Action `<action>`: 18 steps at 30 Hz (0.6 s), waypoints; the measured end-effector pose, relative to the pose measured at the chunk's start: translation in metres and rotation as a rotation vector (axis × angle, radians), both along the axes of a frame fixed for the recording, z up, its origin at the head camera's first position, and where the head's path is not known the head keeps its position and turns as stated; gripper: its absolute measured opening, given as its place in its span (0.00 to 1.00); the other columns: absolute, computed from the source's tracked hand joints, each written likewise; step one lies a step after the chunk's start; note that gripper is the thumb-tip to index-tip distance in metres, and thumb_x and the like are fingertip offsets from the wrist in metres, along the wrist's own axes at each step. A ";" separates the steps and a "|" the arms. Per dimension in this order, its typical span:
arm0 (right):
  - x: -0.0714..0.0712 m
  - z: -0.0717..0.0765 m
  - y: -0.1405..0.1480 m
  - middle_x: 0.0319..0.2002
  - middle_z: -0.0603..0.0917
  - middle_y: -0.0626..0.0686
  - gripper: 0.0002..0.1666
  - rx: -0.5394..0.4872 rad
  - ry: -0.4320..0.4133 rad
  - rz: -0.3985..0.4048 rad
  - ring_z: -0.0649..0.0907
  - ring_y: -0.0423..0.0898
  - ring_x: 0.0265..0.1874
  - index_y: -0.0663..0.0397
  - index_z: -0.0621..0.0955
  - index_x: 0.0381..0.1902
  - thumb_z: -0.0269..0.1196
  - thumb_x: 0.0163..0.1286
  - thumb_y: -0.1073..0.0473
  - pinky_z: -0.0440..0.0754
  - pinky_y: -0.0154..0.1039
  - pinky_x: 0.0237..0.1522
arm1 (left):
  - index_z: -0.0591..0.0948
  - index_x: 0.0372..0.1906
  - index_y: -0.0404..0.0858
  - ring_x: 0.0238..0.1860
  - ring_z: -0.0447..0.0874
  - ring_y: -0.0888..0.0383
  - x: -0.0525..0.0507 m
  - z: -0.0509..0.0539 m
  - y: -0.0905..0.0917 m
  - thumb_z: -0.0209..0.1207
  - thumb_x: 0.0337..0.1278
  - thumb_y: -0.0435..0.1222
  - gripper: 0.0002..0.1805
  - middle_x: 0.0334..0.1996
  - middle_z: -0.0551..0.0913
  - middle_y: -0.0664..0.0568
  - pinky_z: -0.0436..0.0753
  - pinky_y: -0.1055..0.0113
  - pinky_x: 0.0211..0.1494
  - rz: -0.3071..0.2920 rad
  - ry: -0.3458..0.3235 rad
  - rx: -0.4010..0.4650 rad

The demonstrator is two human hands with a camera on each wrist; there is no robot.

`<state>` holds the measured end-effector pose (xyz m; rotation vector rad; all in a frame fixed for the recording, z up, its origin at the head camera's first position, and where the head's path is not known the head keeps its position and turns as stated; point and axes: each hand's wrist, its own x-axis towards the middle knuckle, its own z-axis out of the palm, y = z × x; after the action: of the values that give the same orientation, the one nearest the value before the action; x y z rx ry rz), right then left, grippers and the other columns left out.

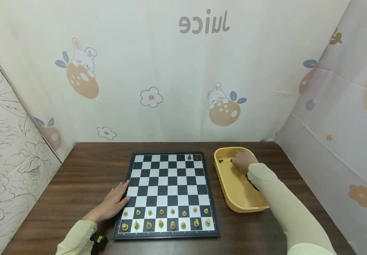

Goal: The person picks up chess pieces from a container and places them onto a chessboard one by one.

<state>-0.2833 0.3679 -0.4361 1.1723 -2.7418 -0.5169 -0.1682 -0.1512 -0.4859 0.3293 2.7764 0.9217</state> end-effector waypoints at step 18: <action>0.000 -0.003 -0.002 0.17 0.68 0.44 0.24 0.068 0.031 -0.004 0.61 0.43 0.19 0.42 0.70 0.11 0.68 0.53 0.70 0.55 0.39 0.27 | 0.54 0.73 0.31 0.73 0.44 0.39 0.001 0.000 -0.001 0.50 0.69 0.38 0.33 0.71 0.58 0.36 0.42 0.41 0.71 -0.030 0.030 0.038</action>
<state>-0.2837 0.3663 -0.4388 1.1632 -2.7216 -0.6277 -0.1677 -0.1526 -0.4863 0.3924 2.7762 0.9720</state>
